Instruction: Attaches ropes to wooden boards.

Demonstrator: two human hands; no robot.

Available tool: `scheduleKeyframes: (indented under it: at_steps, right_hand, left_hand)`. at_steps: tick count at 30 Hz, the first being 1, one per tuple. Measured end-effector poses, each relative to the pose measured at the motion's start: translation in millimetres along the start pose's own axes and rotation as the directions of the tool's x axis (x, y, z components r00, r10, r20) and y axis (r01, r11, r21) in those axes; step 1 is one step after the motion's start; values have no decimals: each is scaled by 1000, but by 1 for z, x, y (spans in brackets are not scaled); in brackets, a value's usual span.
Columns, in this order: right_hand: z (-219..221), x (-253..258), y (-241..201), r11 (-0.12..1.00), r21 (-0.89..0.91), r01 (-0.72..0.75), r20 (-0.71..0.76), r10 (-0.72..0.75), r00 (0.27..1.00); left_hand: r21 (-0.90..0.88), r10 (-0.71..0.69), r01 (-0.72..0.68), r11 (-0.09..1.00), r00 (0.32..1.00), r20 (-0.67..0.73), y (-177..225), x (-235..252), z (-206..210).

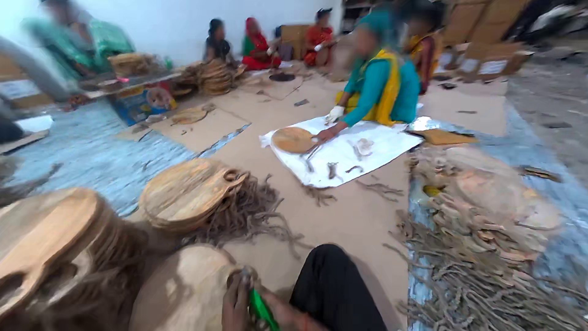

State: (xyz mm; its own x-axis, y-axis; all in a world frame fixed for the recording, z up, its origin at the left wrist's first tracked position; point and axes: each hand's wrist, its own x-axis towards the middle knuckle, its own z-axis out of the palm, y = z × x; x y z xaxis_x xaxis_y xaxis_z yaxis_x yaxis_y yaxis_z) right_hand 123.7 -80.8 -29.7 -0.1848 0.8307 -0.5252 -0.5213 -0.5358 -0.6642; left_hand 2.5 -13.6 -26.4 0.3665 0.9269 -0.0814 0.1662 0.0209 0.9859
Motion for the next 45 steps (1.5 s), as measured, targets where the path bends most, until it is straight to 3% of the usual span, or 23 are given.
scheduleKeyframes:
  at_steps: [4, 6, 10, 13, 15, 16, 18, 20, 22, 25, 28, 32, 36, 40, 43, 45]
  right_hand:
    - [15, -10, 3, 999, 20, -36, -64, 37, 997]
    - [22, -13, 10, 1000, -18, 1, -88, -2, 996]
    - [48, -31, 23, 999, 19, 45, -178, -41, 983]
    - [61, -37, 28, 998, 33, 58, -288, -46, 956]
    - [67, -45, 33, 996, -32, 86, -347, -91, 933]
    - [70, -53, 35, 979, -129, 158, -380, -196, 904]
    - [69, -77, 27, 884, -277, 376, -456, -466, 758]
    - [40, -94, 0, 892, -211, 401, -501, -450, 739]
    - [17, -81, -13, 920, -173, 351, -488, -390, 781]
    - [1, -47, -24, 862, -367, 350, -302, -466, 832]
    - [11, -13, -26, 775, -534, 337, -130, -469, 874]
    - [21, 12, -29, 753, -601, 266, -175, -449, 876]
    - [6, 4, -30, 733, -640, 230, -114, -387, 915]
    - [0, -3, -18, 734, -613, 291, -214, -509, 834]
    - [-5, -19, -28, 745, -613, 263, -311, -533, 787]
    - [-17, -54, -53, 733, -628, 260, -428, -605, 672]
  left_hand:
    - [-63, -58, 48, 997, 982, -177, 4, 2, 15]
    - [44, -40, 52, 998, 972, -232, -2, 6, 11]
    - [283, 50, 15, 959, 974, -220, -11, 11, 6]
    - [295, 87, -26, 955, 977, -194, -16, 11, 13]
    - [308, 30, 49, 950, 969, -245, -17, 7, 14]
    - [299, -46, 145, 943, 948, -316, -16, 8, 6]
    - [127, -265, 350, 928, 861, -434, -10, 19, -39]
    - [62, -259, 334, 941, 824, -504, 2, 34, -55]
    - [26, -227, 269, 963, 856, -464, 18, 41, -47]
    - [-191, -282, 233, 954, 911, -301, 21, 30, -19]
    - [-243, -319, 271, 931, 929, -187, 13, 13, -10]
    - [-263, -292, 248, 932, 946, -143, 11, 11, -5]
    - [-186, -261, 253, 949, 965, -17, 9, 11, -8]
    - [-176, -254, 257, 950, 966, 42, 9, 10, 7]
    - [-75, -246, 238, 968, 961, -123, 0, 14, 6]
    - [-9, -227, 242, 970, 900, -372, -3, 20, -14]
